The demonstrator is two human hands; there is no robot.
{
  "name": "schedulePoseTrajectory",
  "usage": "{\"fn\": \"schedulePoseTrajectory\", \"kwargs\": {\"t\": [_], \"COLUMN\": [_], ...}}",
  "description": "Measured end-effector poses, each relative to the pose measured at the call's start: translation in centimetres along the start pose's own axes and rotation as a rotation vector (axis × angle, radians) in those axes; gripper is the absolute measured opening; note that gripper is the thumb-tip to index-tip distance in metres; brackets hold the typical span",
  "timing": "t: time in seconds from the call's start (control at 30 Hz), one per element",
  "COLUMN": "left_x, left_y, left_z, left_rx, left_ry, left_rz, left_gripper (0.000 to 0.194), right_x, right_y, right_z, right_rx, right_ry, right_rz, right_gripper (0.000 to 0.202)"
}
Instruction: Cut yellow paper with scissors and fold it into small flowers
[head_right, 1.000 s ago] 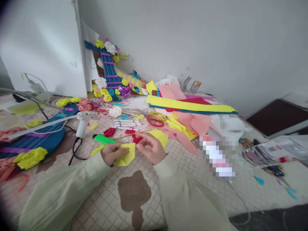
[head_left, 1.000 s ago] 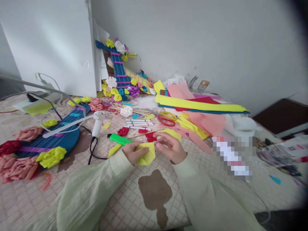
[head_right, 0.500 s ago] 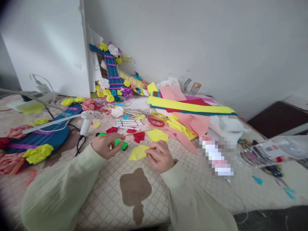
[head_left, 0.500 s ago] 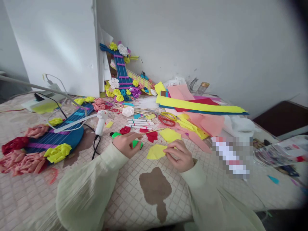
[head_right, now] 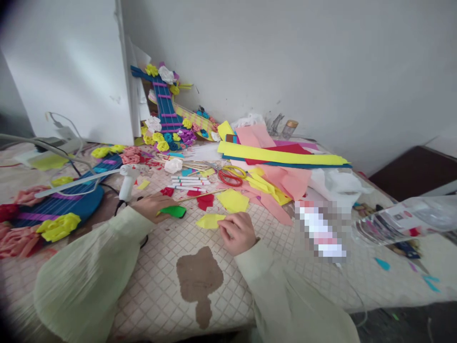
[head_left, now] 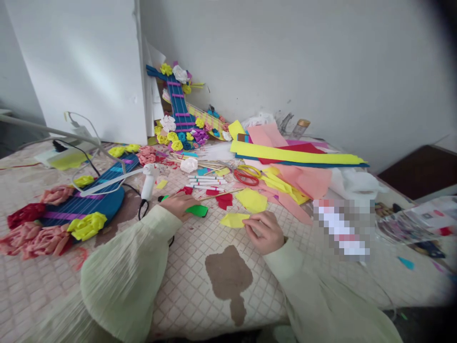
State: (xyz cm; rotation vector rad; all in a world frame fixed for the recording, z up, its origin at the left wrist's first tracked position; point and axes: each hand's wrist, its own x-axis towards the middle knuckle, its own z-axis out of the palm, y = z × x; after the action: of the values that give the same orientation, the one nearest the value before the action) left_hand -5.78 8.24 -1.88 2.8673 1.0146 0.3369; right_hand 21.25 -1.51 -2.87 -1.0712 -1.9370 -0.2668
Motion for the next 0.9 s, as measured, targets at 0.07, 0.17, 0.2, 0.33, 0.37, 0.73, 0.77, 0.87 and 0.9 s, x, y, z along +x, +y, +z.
{"fn": "schedulePoseTrajectory", "kwargs": {"t": [0.07,0.17,0.2,0.33,0.37,0.73,0.77,0.87,0.9], "left_x": [-0.1,0.1,0.2,0.7,0.7,1.2,1.3,1.7,1.8], "left_y": [0.5,2.5,3.5,7.6,8.3,9.1,9.1,9.4,9.4], "left_z": [0.1,0.4,0.6,2.0,2.4,4.3,4.3,4.3,4.3], "left_rx": [0.002,-0.012,-0.038,-0.136,-0.147,-0.288,-0.294,-0.303,-0.305], "left_ry": [0.049,0.188,0.216,0.214,0.214,0.261,0.269,0.292,0.299], "left_rz": [-0.024,-0.023,0.022,0.193,0.214,0.155,0.142,0.105,0.095], "left_gripper": [0.036,0.038,0.036,0.027,0.024,0.017,0.017,0.016,0.017], "right_x": [-0.8,-2.0,-2.3,-2.7,-2.7,-2.5,-2.5,-2.4,-2.3], "right_y": [0.4,0.9,1.1,1.4,1.4,1.1,1.1,1.0,1.0], "right_z": [-0.1,-0.3,-0.3,-0.4,-0.4,-0.4,-0.4,-0.4,-0.4], "right_rx": [-0.012,-0.009,-0.005,0.011,0.011,0.041,0.043,0.058,0.068], "right_ry": [-0.069,-0.151,-0.164,-0.182,-0.19,-0.259,-0.27,-0.283,-0.28], "right_rz": [-0.022,-0.018,-0.015,-0.041,-0.046,0.029,0.042,0.088,0.104], "right_gripper": [0.015,0.013,0.013,0.011,0.011,0.008,0.008,0.008,0.008]}}
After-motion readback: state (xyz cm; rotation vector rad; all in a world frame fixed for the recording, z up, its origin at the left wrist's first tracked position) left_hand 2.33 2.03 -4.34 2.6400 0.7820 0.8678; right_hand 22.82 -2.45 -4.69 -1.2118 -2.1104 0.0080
